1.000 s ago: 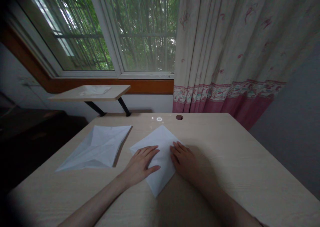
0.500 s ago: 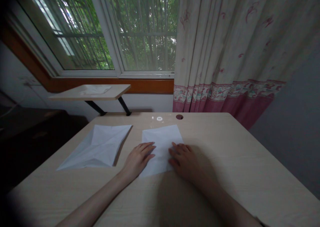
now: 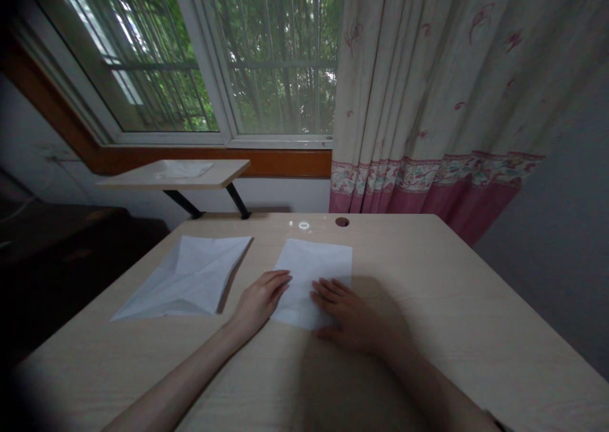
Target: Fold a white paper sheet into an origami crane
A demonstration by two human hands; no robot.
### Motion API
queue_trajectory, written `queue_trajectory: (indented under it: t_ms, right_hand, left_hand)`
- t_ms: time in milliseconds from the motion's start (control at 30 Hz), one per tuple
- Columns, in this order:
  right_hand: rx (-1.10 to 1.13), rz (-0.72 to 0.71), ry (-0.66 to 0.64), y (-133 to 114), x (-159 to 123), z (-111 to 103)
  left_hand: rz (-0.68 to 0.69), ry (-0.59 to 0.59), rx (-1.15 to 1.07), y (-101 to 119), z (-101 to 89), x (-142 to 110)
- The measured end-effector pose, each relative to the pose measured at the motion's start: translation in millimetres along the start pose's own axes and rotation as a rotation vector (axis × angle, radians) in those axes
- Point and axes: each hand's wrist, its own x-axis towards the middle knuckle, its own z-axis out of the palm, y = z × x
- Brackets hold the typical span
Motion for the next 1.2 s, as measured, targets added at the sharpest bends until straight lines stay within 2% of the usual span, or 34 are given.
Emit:
queue_trajectory:
  t_ms: [233, 500, 667, 867, 1033, 1200]
  right_hand:
    - [0.023, 0.009, -0.012, 1.7, -0.4, -0.1]
    - [0.036, -0.005, 0.053, 4.7, -1.8, 4.2]
    - [0.077, 0.019, 0.097, 7.2, -1.9, 6.6]
    - [0.121, 0.064, 0.111, 7.8, -2.1, 8.4]
    - [0.125, 0.066, 0.12, 7.4, -2.1, 8.3]
    - [0.118, 0.086, 0.093, 6.5, -1.0, 6.2]
  left_hand:
    - [-0.039, -0.013, -0.028, 4.5, -5.0, 1.1]
    - [0.058, 0.012, -0.113, 5.6, -5.8, -0.8]
    - [0.142, -0.072, -0.173, 13.5, -12.6, -1.6]
    - [0.223, -0.186, -0.095, 22.9, -21.4, 0.0]
    - [0.24, -0.192, 0.001, 28.6, -20.9, -1.8]
    - [0.26, -0.198, -0.02, 27.8, -17.6, -3.6]
